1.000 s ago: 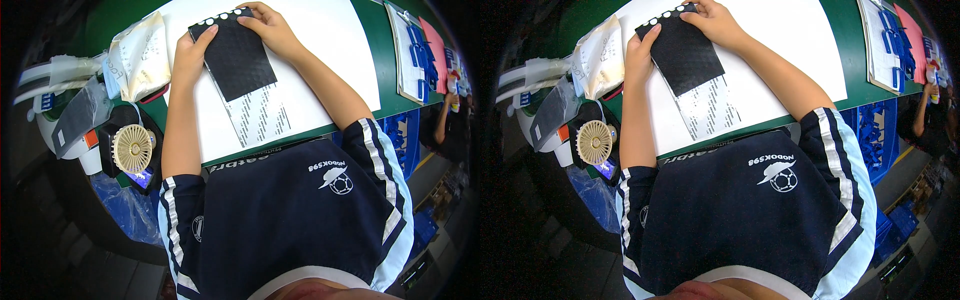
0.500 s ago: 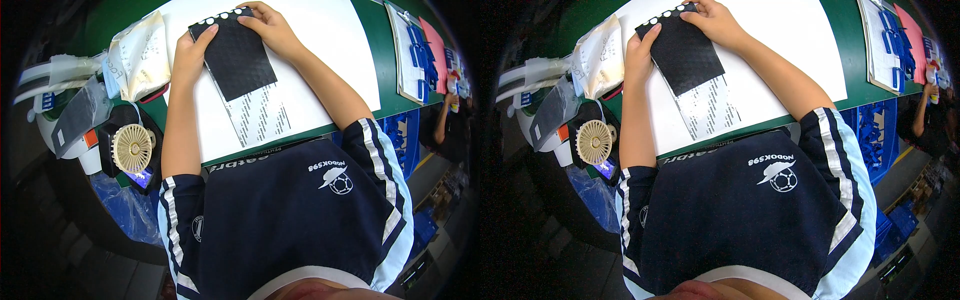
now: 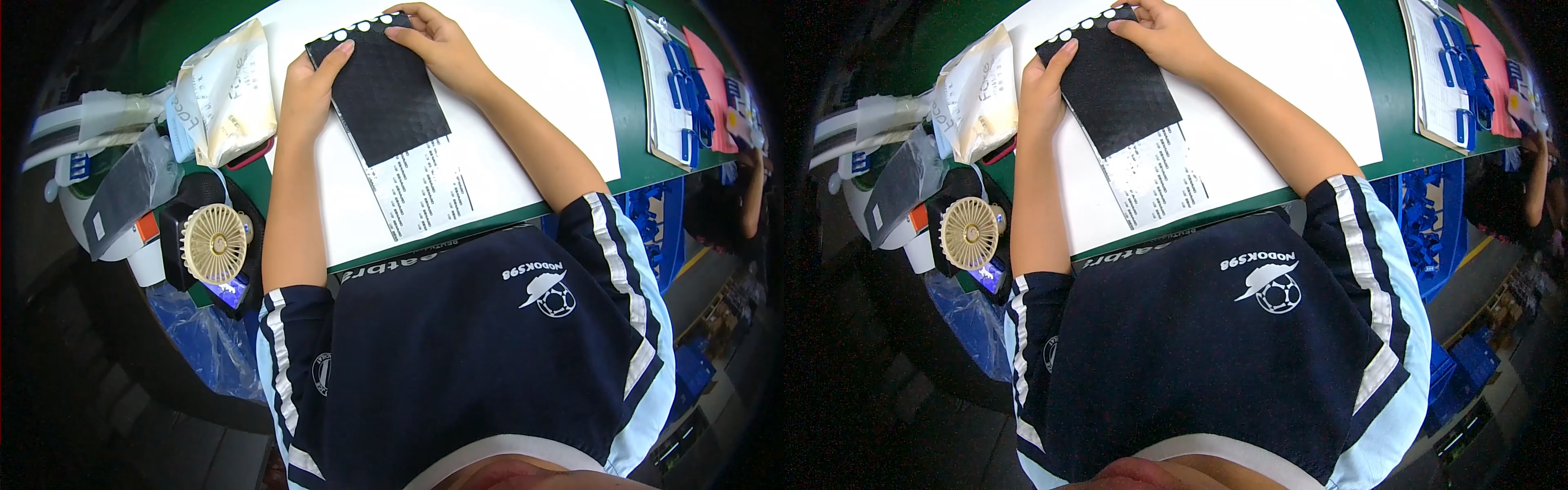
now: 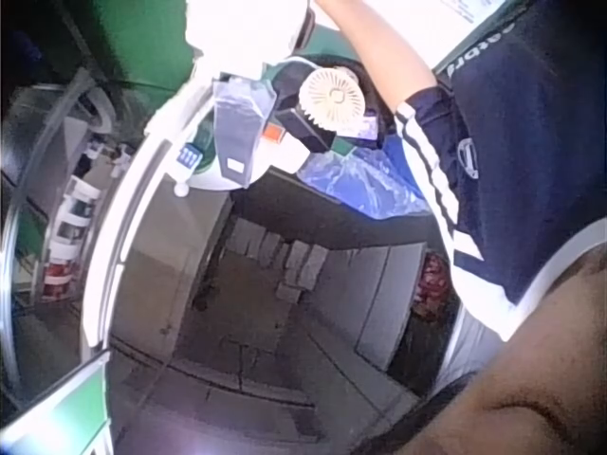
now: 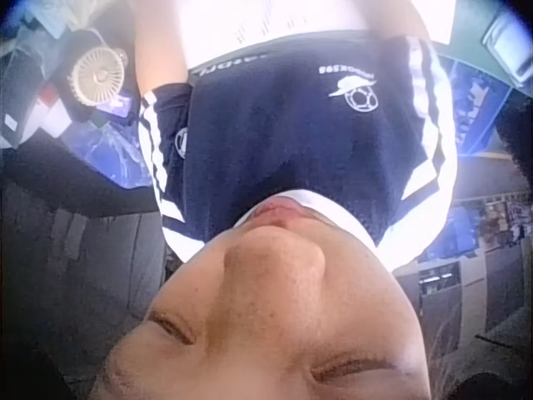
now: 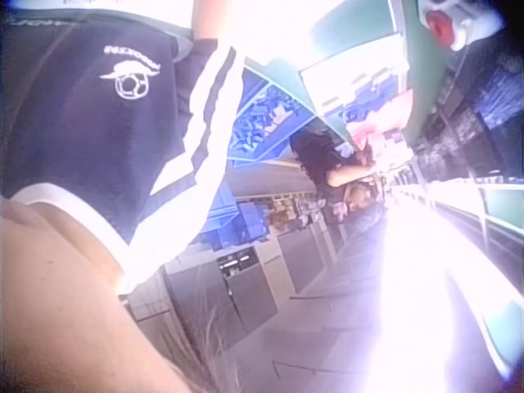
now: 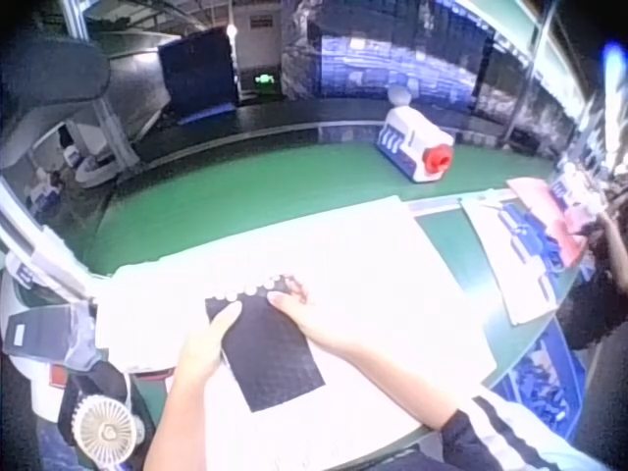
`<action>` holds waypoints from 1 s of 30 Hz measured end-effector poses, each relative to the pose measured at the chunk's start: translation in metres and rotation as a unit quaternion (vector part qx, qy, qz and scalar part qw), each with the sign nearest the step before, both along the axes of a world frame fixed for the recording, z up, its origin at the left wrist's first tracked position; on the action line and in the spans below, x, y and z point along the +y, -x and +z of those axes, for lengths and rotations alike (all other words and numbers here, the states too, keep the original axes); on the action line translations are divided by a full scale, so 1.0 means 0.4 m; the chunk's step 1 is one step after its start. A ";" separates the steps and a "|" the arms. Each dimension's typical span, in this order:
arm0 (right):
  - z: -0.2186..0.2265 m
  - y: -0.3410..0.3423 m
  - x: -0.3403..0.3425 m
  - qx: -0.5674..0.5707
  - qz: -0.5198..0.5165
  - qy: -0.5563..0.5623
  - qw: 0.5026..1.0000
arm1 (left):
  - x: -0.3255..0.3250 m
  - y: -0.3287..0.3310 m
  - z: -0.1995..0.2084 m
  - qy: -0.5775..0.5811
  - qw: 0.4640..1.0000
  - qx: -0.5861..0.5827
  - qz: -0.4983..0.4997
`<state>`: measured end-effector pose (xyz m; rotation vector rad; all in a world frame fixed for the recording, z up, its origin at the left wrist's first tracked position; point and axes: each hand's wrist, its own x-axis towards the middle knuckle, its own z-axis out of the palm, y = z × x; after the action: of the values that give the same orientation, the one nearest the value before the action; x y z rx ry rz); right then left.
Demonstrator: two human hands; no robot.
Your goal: Assembling components and covers onto blue plastic device housings at a factory workstation.
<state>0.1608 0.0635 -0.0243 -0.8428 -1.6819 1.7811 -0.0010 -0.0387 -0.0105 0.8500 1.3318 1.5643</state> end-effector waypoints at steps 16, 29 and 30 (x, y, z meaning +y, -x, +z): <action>-0.007 -0.003 0.003 -0.009 0.003 0.001 1.000 | 0.000 -0.001 0.001 0.005 1.000 0.001 0.004; -0.021 -0.002 0.005 0.007 0.018 0.004 1.000 | 0.000 0.001 -0.003 0.003 1.000 0.007 0.004; -0.023 -0.001 0.005 0.012 0.022 0.009 1.000 | 0.000 0.002 -0.005 0.006 1.000 0.014 0.006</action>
<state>0.1613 0.0656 -0.0333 -0.7941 -1.6836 1.8305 -0.0017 -0.0388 -0.0124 0.8609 1.3669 1.5575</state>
